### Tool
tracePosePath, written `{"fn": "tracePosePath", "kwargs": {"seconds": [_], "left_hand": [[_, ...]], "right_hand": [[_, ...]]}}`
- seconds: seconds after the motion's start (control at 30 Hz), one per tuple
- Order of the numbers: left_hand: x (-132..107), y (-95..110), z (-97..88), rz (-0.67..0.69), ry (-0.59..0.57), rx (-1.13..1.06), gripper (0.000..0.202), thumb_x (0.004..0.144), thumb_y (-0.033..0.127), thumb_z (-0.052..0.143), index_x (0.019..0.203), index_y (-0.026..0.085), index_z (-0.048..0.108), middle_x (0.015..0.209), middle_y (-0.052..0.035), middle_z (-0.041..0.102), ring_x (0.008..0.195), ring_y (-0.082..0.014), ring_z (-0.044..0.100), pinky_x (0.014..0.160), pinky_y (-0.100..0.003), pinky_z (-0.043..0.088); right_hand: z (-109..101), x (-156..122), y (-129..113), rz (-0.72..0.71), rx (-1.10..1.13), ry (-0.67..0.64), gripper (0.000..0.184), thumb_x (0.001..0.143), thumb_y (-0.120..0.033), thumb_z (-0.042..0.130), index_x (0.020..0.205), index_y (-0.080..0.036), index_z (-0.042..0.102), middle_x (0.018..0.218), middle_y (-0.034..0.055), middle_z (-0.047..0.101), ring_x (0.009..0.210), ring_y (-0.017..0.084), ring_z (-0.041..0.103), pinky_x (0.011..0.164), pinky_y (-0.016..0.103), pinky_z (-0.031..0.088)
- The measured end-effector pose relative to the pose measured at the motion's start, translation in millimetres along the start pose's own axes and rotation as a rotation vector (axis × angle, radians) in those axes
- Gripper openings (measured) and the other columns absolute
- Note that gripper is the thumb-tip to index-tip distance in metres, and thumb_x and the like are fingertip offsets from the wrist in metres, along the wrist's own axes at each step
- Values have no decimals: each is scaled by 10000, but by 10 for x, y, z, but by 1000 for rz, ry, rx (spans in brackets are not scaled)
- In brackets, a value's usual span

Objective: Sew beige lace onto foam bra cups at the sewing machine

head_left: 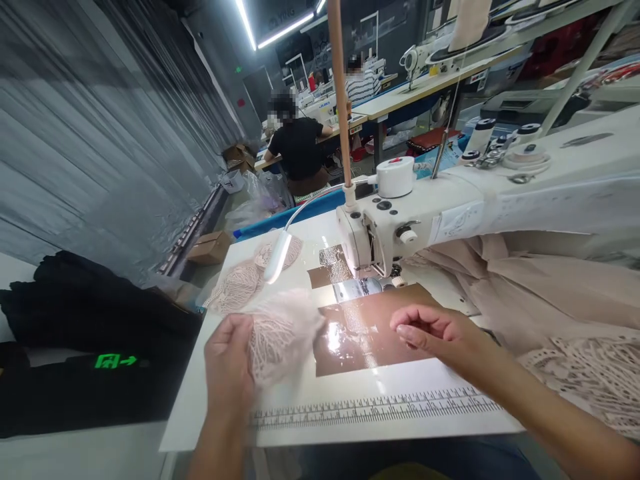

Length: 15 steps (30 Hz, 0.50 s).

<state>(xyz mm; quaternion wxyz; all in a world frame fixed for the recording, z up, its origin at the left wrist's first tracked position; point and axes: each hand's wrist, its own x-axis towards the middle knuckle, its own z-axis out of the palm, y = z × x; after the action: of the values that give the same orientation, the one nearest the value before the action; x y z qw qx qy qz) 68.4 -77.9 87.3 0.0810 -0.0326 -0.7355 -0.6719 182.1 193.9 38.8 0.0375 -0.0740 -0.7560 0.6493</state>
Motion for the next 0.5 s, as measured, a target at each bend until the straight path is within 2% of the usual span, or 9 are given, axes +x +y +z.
{"fn": "tracePosePath", "kwargs": {"seconds": [0.07, 0.17, 0.2, 0.27, 0.33, 0.4, 0.5], "left_hand": [[83, -4, 162, 270, -36, 315, 218, 795, 289, 600, 618, 181, 534, 558, 37, 474, 549, -115, 443, 533, -227, 341], [49, -229, 707, 636, -315, 748, 288, 864, 209, 459, 578, 186, 481, 590, -17, 463, 597, -160, 431, 581, -287, 342], [5, -337, 911, 704, -438, 876, 279, 865, 176, 421, 595, 184, 492, 613, -46, 486, 627, -185, 449, 602, -313, 351], [-115, -543, 1254, 726, -557, 921, 255, 842, 155, 431, 603, 183, 515, 583, -63, 482, 626, -211, 457, 591, -333, 349], [-258, -675, 1447, 723, -613, 947, 258, 844, 161, 416, 618, 175, 541, 556, -76, 466, 620, -230, 459, 578, -349, 346], [-393, -703, 1496, 730, -664, 975, 255, 844, 191, 413, 647, 157, 571, 572, -102, 479, 639, -251, 466, 576, -365, 346], [-525, -600, 1454, 743, -716, 1078, 255, 844, 219, 402, 755, 116, 618, 665, -155, 531, 697, -287, 480, 581, -384, 348]], "right_hand": [[-88, 28, -85, -43, -125, 79, 270, 831, -469, 550, 814, -206, 604, 797, 37, 601, 721, 175, 530, 634, 290, 425], [-139, 120, -231, -105, -291, 98, 231, 857, -404, 496, 763, -216, 594, 734, 15, 595, 661, 166, 509, 588, 281, 390], [-144, 156, -265, -127, -352, 76, 233, 860, -378, 482, 735, -217, 593, 701, 8, 588, 638, 162, 500, 575, 280, 375], [-147, 223, -287, -177, -481, 14, 240, 853, -313, 467, 671, -214, 588, 659, 5, 583, 621, 162, 496, 570, 282, 353], [-147, 269, -243, -213, -616, -38, 267, 839, -246, 450, 596, -207, 555, 633, 11, 579, 625, 167, 496, 574, 285, 336], [-139, 298, -154, -213, -728, -84, 302, 844, -207, 426, 557, -199, 519, 622, 17, 575, 637, 170, 501, 583, 284, 330], [-94, 341, -27, -184, -794, -137, 286, 849, -155, 411, 606, -189, 558, 701, 28, 610, 711, 177, 541, 631, 280, 357]]}}
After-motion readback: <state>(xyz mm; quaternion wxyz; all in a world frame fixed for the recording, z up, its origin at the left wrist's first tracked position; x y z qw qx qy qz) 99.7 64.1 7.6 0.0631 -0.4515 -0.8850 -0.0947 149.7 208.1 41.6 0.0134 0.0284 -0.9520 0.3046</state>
